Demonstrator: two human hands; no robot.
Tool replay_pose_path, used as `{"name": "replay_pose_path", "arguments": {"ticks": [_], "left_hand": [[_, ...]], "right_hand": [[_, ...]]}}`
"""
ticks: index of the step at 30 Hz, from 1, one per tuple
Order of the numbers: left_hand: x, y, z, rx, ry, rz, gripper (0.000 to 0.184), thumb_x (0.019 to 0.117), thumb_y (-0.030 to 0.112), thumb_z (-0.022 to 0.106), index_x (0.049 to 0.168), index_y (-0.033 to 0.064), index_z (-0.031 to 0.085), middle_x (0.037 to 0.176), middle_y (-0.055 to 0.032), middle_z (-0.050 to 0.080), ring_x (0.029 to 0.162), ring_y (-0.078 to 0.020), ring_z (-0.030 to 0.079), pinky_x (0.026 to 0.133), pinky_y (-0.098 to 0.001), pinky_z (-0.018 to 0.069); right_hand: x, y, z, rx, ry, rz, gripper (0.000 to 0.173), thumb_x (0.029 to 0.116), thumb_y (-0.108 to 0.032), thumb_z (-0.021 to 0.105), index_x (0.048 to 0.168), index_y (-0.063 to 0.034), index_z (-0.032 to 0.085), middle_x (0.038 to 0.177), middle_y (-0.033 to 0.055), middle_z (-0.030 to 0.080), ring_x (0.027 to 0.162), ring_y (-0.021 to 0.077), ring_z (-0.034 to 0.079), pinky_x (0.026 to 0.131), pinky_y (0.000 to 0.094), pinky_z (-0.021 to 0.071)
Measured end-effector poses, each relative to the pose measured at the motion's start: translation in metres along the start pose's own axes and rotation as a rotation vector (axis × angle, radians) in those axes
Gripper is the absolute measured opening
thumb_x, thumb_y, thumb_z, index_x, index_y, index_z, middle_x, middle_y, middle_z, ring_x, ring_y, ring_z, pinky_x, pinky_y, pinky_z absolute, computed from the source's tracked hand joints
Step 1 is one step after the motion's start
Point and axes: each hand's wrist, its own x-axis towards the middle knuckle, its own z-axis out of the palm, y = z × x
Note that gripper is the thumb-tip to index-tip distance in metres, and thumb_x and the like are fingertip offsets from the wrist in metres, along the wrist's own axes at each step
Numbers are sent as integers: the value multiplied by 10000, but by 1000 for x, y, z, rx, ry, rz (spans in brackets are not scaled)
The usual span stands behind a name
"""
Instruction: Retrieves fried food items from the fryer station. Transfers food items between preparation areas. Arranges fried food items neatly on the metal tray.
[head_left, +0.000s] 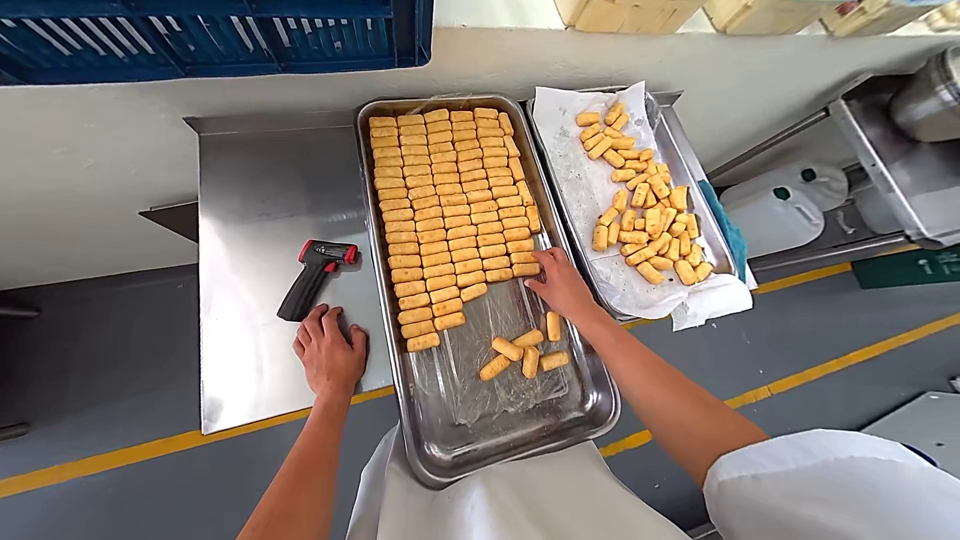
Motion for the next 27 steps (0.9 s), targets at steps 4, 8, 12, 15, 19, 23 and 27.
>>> {"name": "replay_pose_path", "arguments": {"ticks": [4,8,12,15,19,23,27], "left_hand": [[0,0,-2,-26,6,19,503,955,374,444,1294,48,624,1461,-226,513,1358,-470,452,1086,-655,322],[0,-1,0,-26,19,19,509,949,382,438,1288,51,625,1459,-220,515,1359,-451,455,1085,-642,324],[0,-2,0,-15,8,12,498,953,382,440,1294,68,623,1474,-207,502,1364,-439,450,1092,-641,316],[0,-1,0,-19,7,12,497,954,377,443,1295,64,622,1473,-207,504,1368,-439,448,1090,-645,316],[-1,-2,1,-24,19,13,500,951,378,442,1290,60,626,1466,-209,512,1363,-443,454,1092,-636,319],[-1,-3,1,-27,17,14,505,951,389,446,1290,61,626,1465,-209,510,1361,-439,455,1088,-632,324],[0,-3,3,-22,21,16,503,951,389,433,1287,70,628,1462,-201,513,1356,-437,455,1085,-628,323]], "right_hand": [[-41,-2,-23,-148,-293,203,622,963,-450,700,1412,-48,549,1189,270,666,1058,460,671,885,647,536],[-60,1,-11,-81,-353,272,507,973,-262,693,1411,-51,546,1161,237,684,1074,433,672,899,636,529],[-62,-13,-13,-93,-251,120,401,993,-161,628,1386,-83,602,1252,151,687,1121,355,679,935,603,539],[-64,-10,-6,-72,-293,-44,400,987,-129,636,1385,-90,620,1302,129,664,1193,315,648,1004,554,524],[-71,1,3,-143,-337,-40,529,924,-123,715,1437,-106,588,1367,155,594,1220,346,611,986,551,532],[-76,-5,7,-97,-380,-123,655,858,-8,744,1473,-125,554,1414,164,542,1263,359,571,1021,532,520],[-77,-12,16,-157,-427,-250,769,832,-21,794,1518,-218,507,1459,132,506,1317,357,522,1021,524,519]]}}
